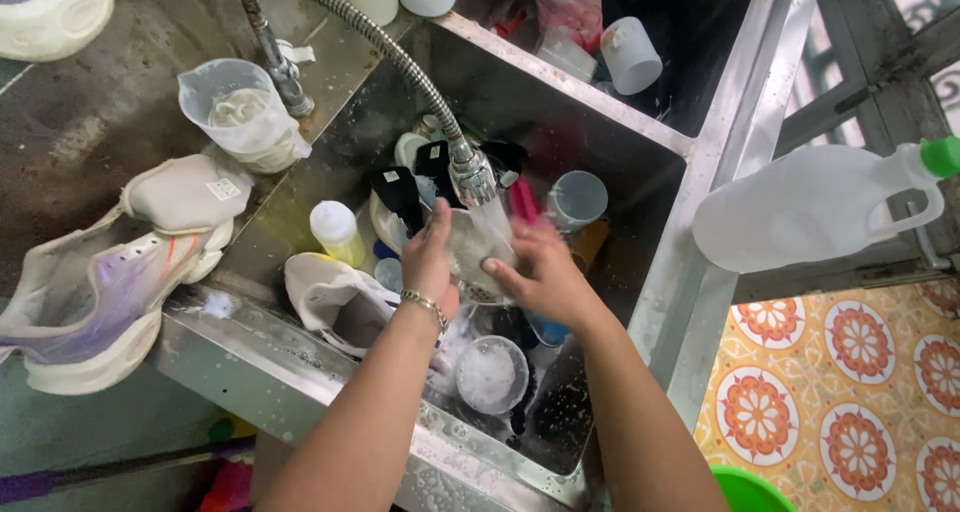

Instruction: Washing and scrubbing various pairs of sneakers in a utility sink using a brush and water.

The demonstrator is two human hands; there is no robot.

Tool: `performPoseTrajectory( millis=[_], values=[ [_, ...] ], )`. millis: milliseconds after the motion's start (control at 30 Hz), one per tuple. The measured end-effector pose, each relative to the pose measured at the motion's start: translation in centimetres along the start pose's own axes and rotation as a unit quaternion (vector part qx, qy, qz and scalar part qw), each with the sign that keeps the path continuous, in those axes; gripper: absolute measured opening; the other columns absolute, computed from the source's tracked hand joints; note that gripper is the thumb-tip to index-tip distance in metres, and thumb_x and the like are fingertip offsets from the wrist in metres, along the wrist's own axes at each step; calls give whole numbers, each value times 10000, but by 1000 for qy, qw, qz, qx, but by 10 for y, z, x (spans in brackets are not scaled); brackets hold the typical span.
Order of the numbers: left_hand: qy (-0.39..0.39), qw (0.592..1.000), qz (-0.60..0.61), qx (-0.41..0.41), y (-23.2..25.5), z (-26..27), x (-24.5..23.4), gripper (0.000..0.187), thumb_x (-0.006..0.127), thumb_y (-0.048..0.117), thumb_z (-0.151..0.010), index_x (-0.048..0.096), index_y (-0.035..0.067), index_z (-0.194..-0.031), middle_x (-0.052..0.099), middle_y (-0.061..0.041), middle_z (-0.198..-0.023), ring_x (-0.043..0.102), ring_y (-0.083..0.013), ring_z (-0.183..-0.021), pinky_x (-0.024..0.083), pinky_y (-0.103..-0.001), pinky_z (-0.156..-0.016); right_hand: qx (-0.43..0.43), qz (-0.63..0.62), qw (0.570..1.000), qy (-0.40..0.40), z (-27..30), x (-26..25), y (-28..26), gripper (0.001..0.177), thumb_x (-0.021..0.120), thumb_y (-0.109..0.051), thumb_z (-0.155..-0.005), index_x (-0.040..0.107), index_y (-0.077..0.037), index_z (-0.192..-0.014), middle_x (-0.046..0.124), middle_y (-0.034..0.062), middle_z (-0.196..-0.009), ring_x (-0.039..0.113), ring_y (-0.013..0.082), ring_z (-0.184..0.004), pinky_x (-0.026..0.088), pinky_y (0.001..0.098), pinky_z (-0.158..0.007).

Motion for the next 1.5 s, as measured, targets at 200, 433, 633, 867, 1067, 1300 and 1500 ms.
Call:
performPoseTrajectory(
  millis=[200, 433, 633, 867, 1067, 1300, 1500],
  values=[
    [-48, 992, 118, -8, -63, -73, 37, 518, 933, 360, -1084, 860, 92, -1521, 902, -216, -1420, 872, -368, -1294, 687, -578, -1115, 152, -57, 987, 9, 33, 0, 17, 472, 710, -440, -1243, 807, -167, -1616, 937, 142, -1384, 872, 374, -1364, 711, 558, -1105],
    [-270, 943, 195, 18, -30, -51, 61, 544, 714, 102, -1162, 784, 136, -1700, 820, -387, -1541, 816, -542, -1414, 676, -669, -1213, 219, -325, 920, 0, 57, 4, -25, 566, 742, -214, -1211, 679, -51, -1750, 942, 216, -1290, 914, 275, -1175, 759, 510, -1012],
    [-382, 895, 226, -40, -35, -57, 74, 499, 808, 265, -1178, 764, 123, -1654, 914, -267, -1219, 925, -375, -1107, 755, -569, -1080, 276, -298, 913, 23, 43, -3, -63, 698, 1037, -286, -1000, 744, -48, -1587, 902, 203, -1338, 831, 287, -1285, 671, 543, -1167],
    [-267, 945, 185, -43, -86, -122, 71, 266, 684, 396, -1150, 690, 186, -988, 540, -5, -756, 470, -125, -550, 496, -318, -544, 181, -171, 960, -129, 37, 28, -19, 788, 881, -314, -1135, 479, -20, -1746, 844, 283, -1471, 777, 491, -1437, 595, 674, -1221],
    [-166, 982, 88, -23, -84, -123, 77, 359, 722, 210, -990, 592, 72, -685, 348, -74, -532, 344, -234, -387, 388, -336, -430, -19, 102, 977, -187, 33, 31, -1, 330, 714, -205, -1137, 810, -1, -1378, 873, 326, -1190, 813, 596, -1133, 656, 658, -936],
    [-279, 949, 146, -36, -44, -71, 72, 423, 684, 280, -1127, 507, 211, -749, 430, 37, -600, 489, -146, -508, 448, -323, -520, 130, -77, 982, -110, 31, 14, -1, 335, 784, -262, -1130, 752, 69, -1170, 847, 311, -1053, 820, 498, -1019, 635, 599, -937],
    [-97, 992, 81, 15, -41, -91, 60, 625, 1004, 87, -973, 804, 61, -1565, 862, -189, -1426, 877, -329, -1182, 789, -526, -986, 191, 211, 956, -68, 10, 4, 44, 720, 942, -294, -865, 633, -85, -1481, 817, 223, -1378, 828, 527, -1302, 680, 692, -1054]
  ],
)
Point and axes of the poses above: each hand's wrist, its own z-axis away from the middle knuckle, its own x-axis out of the palm, y = z × x, the point moved 5 cm from there along -z, towards the middle knuckle
